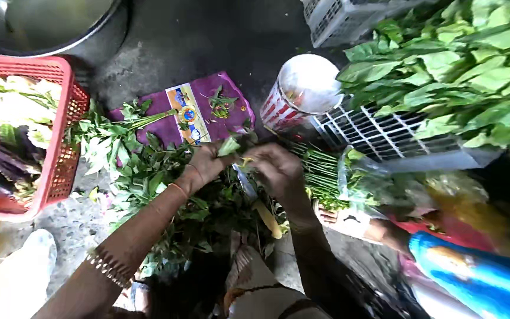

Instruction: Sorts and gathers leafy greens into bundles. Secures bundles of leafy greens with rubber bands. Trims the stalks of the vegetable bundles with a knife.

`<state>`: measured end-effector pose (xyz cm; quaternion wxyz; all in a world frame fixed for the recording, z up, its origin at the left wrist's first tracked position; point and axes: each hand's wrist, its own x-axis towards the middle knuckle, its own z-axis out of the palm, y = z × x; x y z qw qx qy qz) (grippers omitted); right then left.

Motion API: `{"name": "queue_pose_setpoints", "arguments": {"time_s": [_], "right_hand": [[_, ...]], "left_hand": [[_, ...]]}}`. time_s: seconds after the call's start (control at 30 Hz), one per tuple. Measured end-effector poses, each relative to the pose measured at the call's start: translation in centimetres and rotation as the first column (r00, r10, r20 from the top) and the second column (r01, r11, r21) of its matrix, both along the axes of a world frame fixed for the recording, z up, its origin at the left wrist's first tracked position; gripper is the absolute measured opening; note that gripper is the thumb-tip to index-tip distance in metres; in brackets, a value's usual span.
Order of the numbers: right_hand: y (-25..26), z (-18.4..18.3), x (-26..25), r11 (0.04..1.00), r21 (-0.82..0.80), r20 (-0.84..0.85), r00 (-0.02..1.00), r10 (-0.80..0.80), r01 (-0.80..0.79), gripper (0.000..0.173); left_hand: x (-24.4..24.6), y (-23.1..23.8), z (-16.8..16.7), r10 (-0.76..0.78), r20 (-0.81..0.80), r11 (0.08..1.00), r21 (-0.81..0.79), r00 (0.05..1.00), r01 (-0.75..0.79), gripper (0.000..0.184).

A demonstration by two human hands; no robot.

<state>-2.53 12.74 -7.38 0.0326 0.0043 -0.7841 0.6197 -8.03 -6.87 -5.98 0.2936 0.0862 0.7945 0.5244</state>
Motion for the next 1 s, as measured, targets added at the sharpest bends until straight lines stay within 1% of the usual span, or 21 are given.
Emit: {"name": "queue_pose_setpoints", "arguments": {"time_s": [0.07, 0.1, 0.13, 0.2, 0.27, 0.33, 0.37, 0.4, 0.43, 0.47, 0.5, 0.53, 0.57, 0.63, 0.7, 0.73, 0.8, 0.83, 0.9, 0.97, 1.0], "right_hand": [[0.1, 0.0, 1.1, 0.946, -0.325, 0.083, 0.996, 0.026, 0.002, 0.030], [-0.3, -0.1, 1.5, 0.899, -0.435, 0.124, 0.992, 0.012, 0.043, 0.032], [-0.7, -0.2, 1.7, 0.873, -0.481, 0.149, 0.989, -0.015, 0.086, 0.030], [-1.0, -0.2, 1.8, 0.901, -0.418, 0.133, 0.989, -0.068, 0.118, 0.023], [-0.7, 0.3, 2.0, 0.920, -0.357, 0.139, 0.983, -0.116, 0.159, 0.020], [-0.4, 0.8, 1.9, 0.875, -0.436, 0.200, 0.970, -0.134, 0.211, 0.027], [-0.3, 1.1, 1.9, 0.870, -0.441, 0.222, 0.966, -0.131, 0.219, 0.031], [0.0, 1.5, 2.0, 0.894, -0.399, 0.238, 0.965, -0.113, 0.203, 0.030], [0.4, 1.7, 2.3, 0.943, -0.297, 0.267, 0.961, -0.070, 0.151, 0.025], [0.9, 2.0, 2.6, 0.984, -0.173, 0.313, 0.950, 0.014, 0.042, 0.021], [1.2, 2.1, 2.9, 0.992, -0.083, 0.362, 0.924, 0.123, -0.100, 0.024], [1.3, 2.2, 3.2, 0.970, -0.048, 0.400, 0.885, 0.238, -0.239, 0.027], [1.5, 2.6, 3.4, 0.932, -0.068, 0.431, 0.832, 0.349, -0.356, 0.025], [1.9, 3.2, 3.6, 0.845, -0.209, 0.458, 0.715, 0.529, -0.492, 0.026], [1.8, 3.2, 3.8, 0.800, -0.339, 0.456, 0.657, 0.600, -0.495, 0.030], [1.6, 3.1, 3.9, 0.811, -0.375, 0.470, 0.661, 0.584, -0.450, 0.031], [1.5, 2.5, 4.2, 0.878, -0.359, 0.489, 0.738, 0.465, -0.316, 0.028], [1.9, 2.0, 4.4, 0.914, -0.320, 0.467, 0.797, 0.382, -0.250, 0.032], [3.0, 0.8, 4.8, 0.953, -0.278, 0.346, 0.912, 0.220, -0.124, 0.040], [3.4, 0.3, 4.6, 0.969, -0.248, 0.251, 0.966, 0.070, -0.005, 0.036], [3.3, 0.5, 4.4, 0.985, -0.174, 0.232, 0.972, 0.027, 0.014, 0.036]], "left_hand": [[0.0, 0.4, 0.1, -0.006, 0.150, 1.000, -0.025, 0.989, 0.010, 0.025], [0.1, 0.6, -0.1, -0.022, 0.240, 1.000, -0.012, 0.971, 0.026, 0.024], [0.1, 0.7, -0.4, -0.073, 0.321, 0.997, 0.022, 0.944, 0.070, 0.022], [0.3, 0.8, -0.2, -0.224, 0.403, 0.975, 0.084, 0.888, 0.208, 0.021], [0.5, 0.6, 0.5, -0.322, 0.416, 0.946, 0.098, 0.850, 0.310, 0.019], [0.5, 0.1, 1.1, -0.312, 0.407, 0.947, 0.061, 0.859, 0.315, 0.020], [0.3, -0.3, 1.3, -0.302, 0.381, 0.949, 0.030, 0.874, 0.315, 0.021], [0.0, -0.5, 1.6, -0.303, 0.359, 0.945, -0.009, 0.883, 0.327, 0.024], [-0.2, -0.7, 1.7, -0.317, 0.335, 0.937, -0.036, 0.887, 0.349, 0.025], [-0.5, -0.8, 1.9, -0.341, 0.317, 0.925, -0.056, 0.885, 0.377, 0.024], [-0.9, -1.0, 2.3, -0.359, 0.316, 0.913, -0.077, 0.879, 0.400, 0.024], [-1.1, -1.2, 2.7, -0.370, 0.306, 0.904, -0.097, 0.877, 0.416, 0.023], [-1.4, -1.4, 2.9, -0.379, 0.294, 0.897, -0.116, 0.878, 0.426, 0.022], [-1.4, -1.6, 2.7, -0.406, 0.253, 0.889, -0.114, 0.878, 0.444, 0.021], [-0.8, -1.3, 2.1, -0.452, 0.195, 0.876, -0.087, 0.870, 0.475, 0.022], [-0.5, -1.0, 1.7, -0.471, 0.161, 0.869, -0.086, 0.867, 0.488, 0.023], [-0.1, -0.6, 1.2, -0.462, 0.066, 0.877, -0.111, 0.884, 0.467, 0.026], [-0.2, -0.5, 1.0, -0.447, 0.035, 0.884, -0.136, 0.894, 0.448, 0.028], [-0.4, -0.7, 0.8, -0.400, 0.011, 0.892, -0.225, 0.917, 0.392, 0.033], [-0.2, -1.1, 0.8, -0.392, 0.011, 0.874, -0.307, 0.920, 0.376, 0.050], [-0.1, -1.1, 0.8, -0.405, 0.031, 0.856, -0.340, 0.914, 0.391, 0.063]]}}
